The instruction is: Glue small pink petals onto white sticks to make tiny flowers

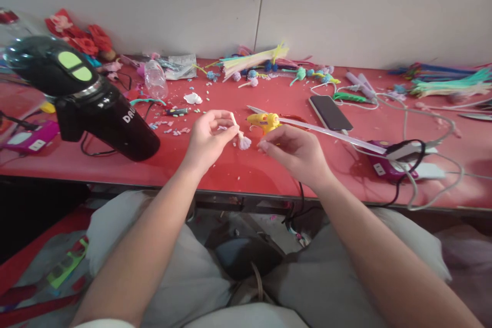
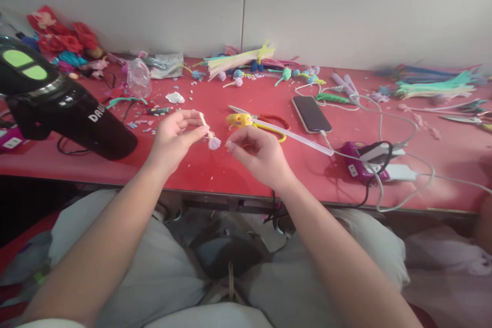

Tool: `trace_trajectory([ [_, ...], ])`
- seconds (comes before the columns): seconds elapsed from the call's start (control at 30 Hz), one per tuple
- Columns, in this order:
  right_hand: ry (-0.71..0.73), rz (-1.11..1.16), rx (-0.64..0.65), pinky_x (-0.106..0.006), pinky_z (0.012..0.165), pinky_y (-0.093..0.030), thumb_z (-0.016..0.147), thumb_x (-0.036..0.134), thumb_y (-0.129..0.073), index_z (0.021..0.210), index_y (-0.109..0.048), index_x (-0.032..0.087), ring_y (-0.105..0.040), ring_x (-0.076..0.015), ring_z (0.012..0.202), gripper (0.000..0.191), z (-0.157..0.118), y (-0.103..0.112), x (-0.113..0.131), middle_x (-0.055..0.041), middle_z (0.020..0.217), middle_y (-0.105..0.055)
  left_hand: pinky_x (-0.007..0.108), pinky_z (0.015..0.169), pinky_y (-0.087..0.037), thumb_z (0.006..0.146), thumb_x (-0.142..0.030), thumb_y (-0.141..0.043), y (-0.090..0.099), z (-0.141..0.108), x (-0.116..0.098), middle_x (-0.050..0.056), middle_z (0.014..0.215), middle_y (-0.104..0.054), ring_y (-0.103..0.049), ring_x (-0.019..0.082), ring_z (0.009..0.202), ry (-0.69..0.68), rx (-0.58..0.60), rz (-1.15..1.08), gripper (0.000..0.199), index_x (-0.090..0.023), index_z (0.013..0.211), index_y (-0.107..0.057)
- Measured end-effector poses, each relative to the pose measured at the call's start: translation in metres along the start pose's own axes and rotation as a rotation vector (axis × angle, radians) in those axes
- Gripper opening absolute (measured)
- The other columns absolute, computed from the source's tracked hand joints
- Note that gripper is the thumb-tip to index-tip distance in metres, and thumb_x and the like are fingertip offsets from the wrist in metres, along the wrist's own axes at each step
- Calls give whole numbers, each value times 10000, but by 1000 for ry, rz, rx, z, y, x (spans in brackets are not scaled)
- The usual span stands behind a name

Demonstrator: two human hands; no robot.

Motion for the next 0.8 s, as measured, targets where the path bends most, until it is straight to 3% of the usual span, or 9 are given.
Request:
trace_trajectory([
  [0.2, 50, 9, -3, -323, 675, -556, 874, 296, -769, 859, -716, 214, -658, -150, 710, 99, -4, 1, 2, -17, 820, -736, 293, 707, -636, 717, -169, -814, -4, -4, 1, 35, 863, -717, -719, 158, 754, 40, 39, -25, 286, -166, 967, -676],
  [0.37, 97, 8, -119, -338, 668, -585, 865, 252, -772, 819, -676, 217, -700, -166, 705, 112, -7, 1, 4, -16, 805, -747, 293, 728, -635, 717, -176, -825, -7, -8, 3, 40, 881, -701, -710, 155, 789, 93, 68, -73, 306, -148, 984, -677],
  [0.53, 104, -22, -129, -357, 734, -628, 892, 225, -731, 877, -706, 205, -757, -191, 782, 36, -8, -1, 4, -31, 849, -781, 293, 723, -632, 709, -170, -838, -6, -7, 8, 45, 893, -695, -695, 159, 815, 120, 73, -65, 337, -147, 1004, -679],
  [0.8, 364, -317, -120, -308, 637, -519, 920, 163, -673, 844, -727, 229, -641, -152, 733, 115, -7, -4, 11, -11, 826, -741, 288, 722, -629, 730, -160, -826, -5, -12, 5, 42, 876, -697, -697, 157, 800, 130, 114, -52, 312, -145, 1008, -684],
])
Point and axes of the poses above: each hand's wrist, its own z-axis towards the middle knuckle, its own y-axis out of the back of the hand, x = y × z, the point moved 2 cm from there along z, towards the middle knuckle
